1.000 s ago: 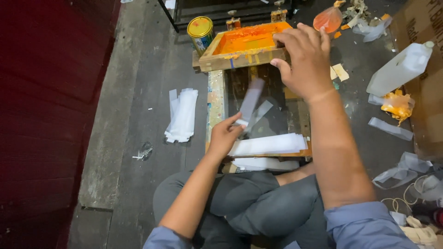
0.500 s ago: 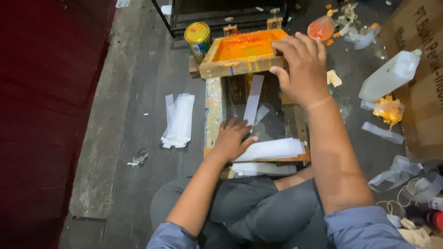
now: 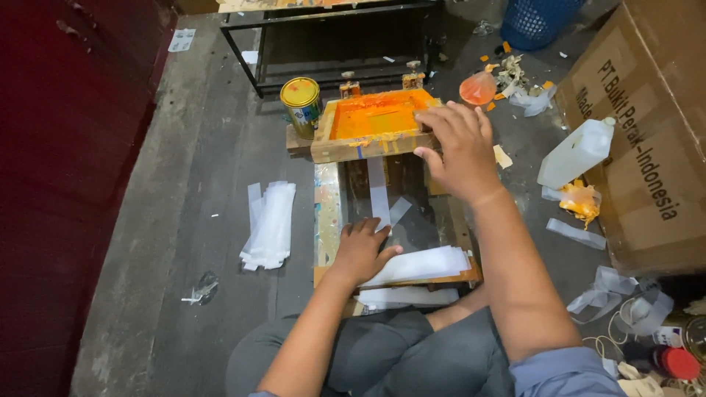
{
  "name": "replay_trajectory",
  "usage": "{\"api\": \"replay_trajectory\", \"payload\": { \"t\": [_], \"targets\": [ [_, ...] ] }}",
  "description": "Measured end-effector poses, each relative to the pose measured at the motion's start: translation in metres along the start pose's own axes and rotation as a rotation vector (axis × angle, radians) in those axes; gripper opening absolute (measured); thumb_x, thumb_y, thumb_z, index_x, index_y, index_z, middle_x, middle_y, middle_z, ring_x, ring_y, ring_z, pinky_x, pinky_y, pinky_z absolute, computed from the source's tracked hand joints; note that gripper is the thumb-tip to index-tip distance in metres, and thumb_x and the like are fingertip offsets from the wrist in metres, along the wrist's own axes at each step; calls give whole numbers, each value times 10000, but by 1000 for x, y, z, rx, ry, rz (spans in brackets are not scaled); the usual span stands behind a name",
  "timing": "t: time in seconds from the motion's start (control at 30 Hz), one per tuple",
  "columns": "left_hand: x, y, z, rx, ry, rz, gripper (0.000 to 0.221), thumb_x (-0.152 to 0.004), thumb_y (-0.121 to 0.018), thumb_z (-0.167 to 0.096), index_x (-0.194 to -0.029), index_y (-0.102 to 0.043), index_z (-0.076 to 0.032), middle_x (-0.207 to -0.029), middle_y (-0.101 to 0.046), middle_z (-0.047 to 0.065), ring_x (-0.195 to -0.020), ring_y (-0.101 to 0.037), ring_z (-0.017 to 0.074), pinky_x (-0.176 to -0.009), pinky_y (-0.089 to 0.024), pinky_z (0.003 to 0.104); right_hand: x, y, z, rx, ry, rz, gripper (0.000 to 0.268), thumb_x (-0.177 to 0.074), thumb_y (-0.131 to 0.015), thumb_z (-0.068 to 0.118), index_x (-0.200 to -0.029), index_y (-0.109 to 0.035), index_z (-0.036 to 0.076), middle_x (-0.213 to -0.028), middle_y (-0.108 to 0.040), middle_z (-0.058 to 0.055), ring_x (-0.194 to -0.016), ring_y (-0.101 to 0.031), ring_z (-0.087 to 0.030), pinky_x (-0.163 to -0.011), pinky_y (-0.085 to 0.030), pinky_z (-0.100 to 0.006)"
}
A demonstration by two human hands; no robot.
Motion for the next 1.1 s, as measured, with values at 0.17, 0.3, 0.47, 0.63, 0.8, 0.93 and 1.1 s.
{"api": "replay_trajectory", "payload": {
  "t": [0.17, 0.3, 0.47, 0.63, 0.8, 0.93, 1.1],
  "targets": [
    [-2, -3, 1, 2, 12, 21, 646, -1036, -395, -582, -1489, -531, -142, -1574, -421, 164, -1482, -363, 391, -1164, -262, 625, 3, 0, 3, 15, 8, 7, 481, -962, -743, 278, -1414, -598, 199, -1369, -594, -94, -1413, -448, -366, -1179, -210, -693],
    [-3, -8, 2, -28, 14, 41, 660, -1035, -373, -594, -1502, -515, -150, -1587, -412, 164, -1488, -354, 385, -1165, -262, 625, 7, -4, 1, 28, 24, -13, 494, -955, -745, 294, -1415, -594, 195, -1371, -590, -90, -1413, -443, -366, -1175, -208, -700],
    [-3, -5, 0, -36, 15, 26, 670, -1040, -356, -591, -1513, -505, -141, -1588, -420, 172, -1455, -391, 399, -1139, -281, 625, 6, -1, 4, 21, 26, -7, 487, -963, -746, 281, -1418, -594, 196, -1365, -593, -92, -1404, -450, -369, -1171, -221, -701],
    [-6, -8, 2, -41, 15, 9, 690, -1034, -345, -610, -1510, -507, -137, -1583, -435, 173, -1443, -405, 405, -1127, -298, 623, 6, -1, 4, 24, 31, 1, 487, -979, -733, 297, -1430, -581, 192, -1365, -585, -90, -1400, -447, -364, -1169, -228, -703],
    [-9, -7, 2, -35, 29, -6, 689, -1032, -355, -610, -1506, -512, -136, -1584, -441, 165, -1430, -414, 406, -1121, -304, 621, 7, -1, 4, 25, 23, -13, 477, -975, -748, 284, -1418, -597, 193, -1358, -594, -97, -1388, -462, -370, -1169, -230, -703],
    [-12, -10, 2, -49, 31, -13, 689, -1029, -354, -612, -1507, -509, -140, -1588, -437, 159, -1425, -421, 408, -1116, -313, 617, 7, -2, 4, 15, 29, -9, 491, -976, -739, 282, -1431, -575, 197, -1370, -573, -87, -1397, -441, -367, -1169, -216, -709],
    [-13, -8, 3, -39, 46, -24, 682, -1024, -378, -602, -1518, -493, -145, -1574, -449, 174, -1417, -430, 424, -1107, -322, 627, 8, -3, 4, 22, 13, -8, 486, -971, -743, 290, -1423, -587, 202, -1363, -583, -81, -1395, -448, -360, -1171, -221, -705]
  ]
}}
Point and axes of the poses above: each hand's wrist, its own x-axis away from the middle knuckle, its own y-axis out of the back of the hand, z = x × y, the point moved 8 cm from there along -x, towards the middle knuckle
